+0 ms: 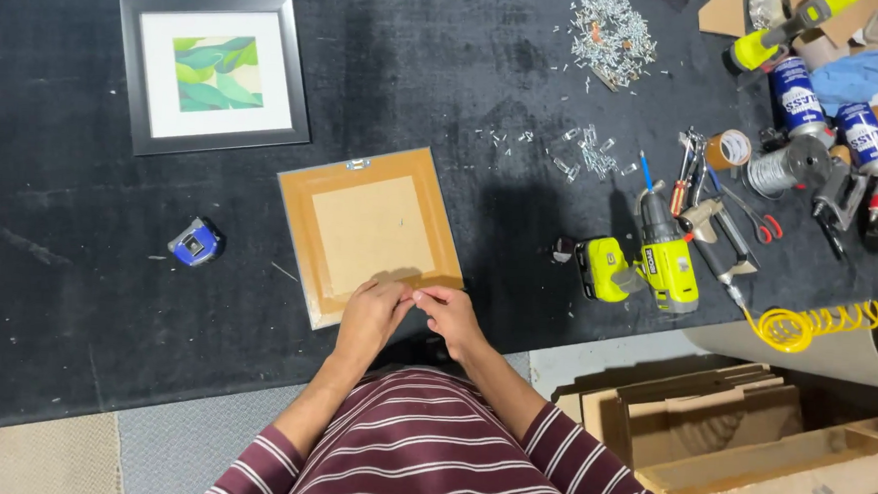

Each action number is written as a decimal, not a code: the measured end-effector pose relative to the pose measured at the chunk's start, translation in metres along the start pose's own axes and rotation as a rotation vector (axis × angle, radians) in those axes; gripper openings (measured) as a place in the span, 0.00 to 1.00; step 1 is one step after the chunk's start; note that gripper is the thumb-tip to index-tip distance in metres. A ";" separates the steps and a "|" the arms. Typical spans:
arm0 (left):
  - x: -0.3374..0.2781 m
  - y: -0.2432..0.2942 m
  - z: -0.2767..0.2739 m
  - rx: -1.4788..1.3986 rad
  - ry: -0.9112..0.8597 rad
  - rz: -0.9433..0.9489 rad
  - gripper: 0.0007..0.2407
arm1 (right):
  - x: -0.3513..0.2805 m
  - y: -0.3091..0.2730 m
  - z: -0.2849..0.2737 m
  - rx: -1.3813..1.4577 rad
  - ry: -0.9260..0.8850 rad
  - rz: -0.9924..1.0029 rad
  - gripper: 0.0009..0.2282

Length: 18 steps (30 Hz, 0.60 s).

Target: Attaching hanging hardware to the back of picture frames using a power drill and screws.

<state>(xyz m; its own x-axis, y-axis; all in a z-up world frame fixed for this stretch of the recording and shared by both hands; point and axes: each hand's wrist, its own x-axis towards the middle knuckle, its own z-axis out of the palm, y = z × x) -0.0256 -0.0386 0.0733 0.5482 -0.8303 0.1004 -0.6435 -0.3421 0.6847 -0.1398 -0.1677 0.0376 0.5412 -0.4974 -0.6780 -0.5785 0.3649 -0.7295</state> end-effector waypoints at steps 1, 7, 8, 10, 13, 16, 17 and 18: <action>-0.002 -0.001 0.004 0.048 0.014 0.030 0.06 | -0.002 0.002 -0.001 0.014 0.022 0.019 0.16; -0.008 0.004 -0.002 0.097 -0.051 0.011 0.04 | -0.042 -0.026 0.012 0.068 0.101 0.002 0.17; -0.008 0.004 -0.005 0.097 -0.050 0.009 0.04 | -0.039 -0.020 0.006 0.066 0.099 0.002 0.17; -0.009 0.005 -0.011 -0.212 -0.013 -0.098 0.01 | -0.031 -0.010 -0.004 0.040 0.131 -0.109 0.17; -0.021 -0.003 -0.013 -0.717 0.020 -0.316 0.05 | -0.025 0.003 -0.058 0.156 0.578 -0.258 0.18; -0.029 0.007 -0.033 -0.842 0.097 -0.349 0.07 | 0.035 0.102 -0.167 0.176 1.255 -0.286 0.24; -0.031 0.012 -0.044 -0.836 0.113 -0.355 0.07 | 0.032 0.104 -0.187 0.174 1.239 -0.291 0.24; -0.032 0.017 -0.055 -0.876 0.121 -0.345 0.07 | 0.030 0.105 -0.208 0.052 1.252 -0.333 0.28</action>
<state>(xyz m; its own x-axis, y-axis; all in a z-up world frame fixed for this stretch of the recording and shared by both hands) -0.0250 0.0061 0.1215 0.7167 -0.6769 -0.1678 0.1670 -0.0671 0.9837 -0.3114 -0.3079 -0.0407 -0.2978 -0.9527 0.0604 -0.4879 0.0975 -0.8674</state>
